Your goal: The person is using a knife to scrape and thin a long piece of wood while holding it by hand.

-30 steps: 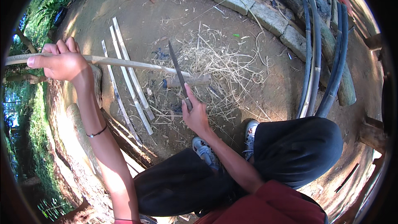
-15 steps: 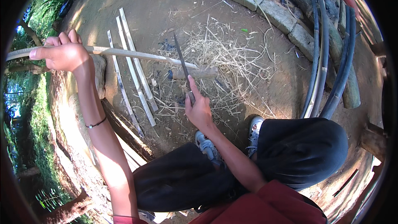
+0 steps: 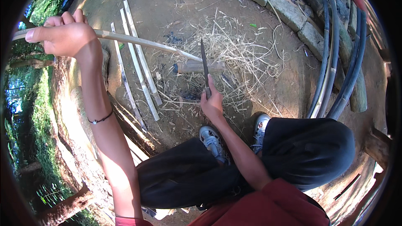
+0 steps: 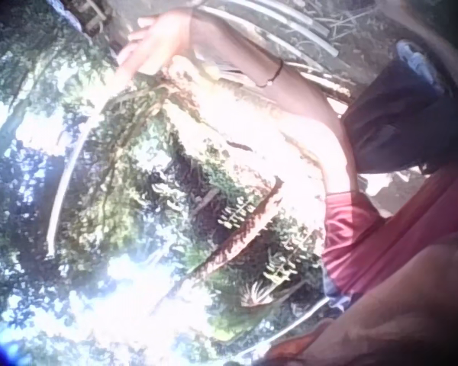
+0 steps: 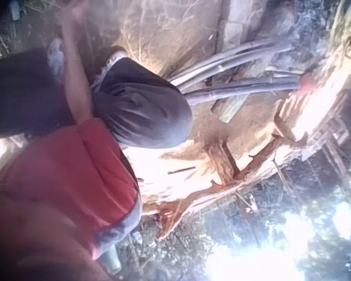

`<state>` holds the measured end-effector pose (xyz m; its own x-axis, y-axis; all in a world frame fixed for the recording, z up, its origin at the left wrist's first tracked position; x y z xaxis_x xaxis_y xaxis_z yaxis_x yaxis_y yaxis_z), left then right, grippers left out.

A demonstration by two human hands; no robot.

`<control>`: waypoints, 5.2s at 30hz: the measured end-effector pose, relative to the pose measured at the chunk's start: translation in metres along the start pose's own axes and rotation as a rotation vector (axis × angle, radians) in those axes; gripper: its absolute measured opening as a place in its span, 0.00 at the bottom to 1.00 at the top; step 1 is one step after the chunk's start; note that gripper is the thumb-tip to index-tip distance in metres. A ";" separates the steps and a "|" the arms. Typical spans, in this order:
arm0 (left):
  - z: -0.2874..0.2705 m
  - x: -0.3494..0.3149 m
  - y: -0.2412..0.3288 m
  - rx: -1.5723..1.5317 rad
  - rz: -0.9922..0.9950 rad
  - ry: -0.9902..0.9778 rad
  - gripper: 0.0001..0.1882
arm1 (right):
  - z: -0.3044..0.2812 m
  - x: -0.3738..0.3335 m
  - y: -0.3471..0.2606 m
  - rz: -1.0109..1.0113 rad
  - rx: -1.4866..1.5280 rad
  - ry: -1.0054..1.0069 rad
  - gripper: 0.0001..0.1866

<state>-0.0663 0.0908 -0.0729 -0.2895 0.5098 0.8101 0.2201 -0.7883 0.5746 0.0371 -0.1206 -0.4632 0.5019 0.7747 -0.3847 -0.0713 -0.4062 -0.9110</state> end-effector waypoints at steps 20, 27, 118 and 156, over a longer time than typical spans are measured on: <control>-0.009 -0.003 0.010 -0.028 0.017 0.025 0.31 | 0.017 -0.005 -0.003 -0.102 0.085 0.012 0.37; -0.025 0.010 -0.003 0.031 0.048 0.075 0.29 | 0.017 -0.005 0.001 -0.027 0.001 -0.001 0.37; 0.055 -0.037 0.005 -0.727 -0.462 -0.874 0.41 | -0.096 -0.063 -0.209 -0.009 0.269 -0.153 0.34; 0.097 0.059 0.146 -0.656 -0.137 -0.682 0.29 | -0.163 0.035 -0.160 0.471 1.190 -0.549 0.09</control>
<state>0.0396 0.0392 0.0705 0.3770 0.5401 0.7524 -0.4009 -0.6371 0.6583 0.2071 -0.1074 -0.3070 -0.1529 0.8836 -0.4425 -0.9583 -0.2420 -0.1520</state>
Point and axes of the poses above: each hand's wrist, its own x-axis towards the middle knuckle, its own z-axis out of the palm, y = z × x, the point moved 8 cm from there along x, towards the middle knuckle, and after that the axes turned 10 degrees about z, right-handed, at the moved point
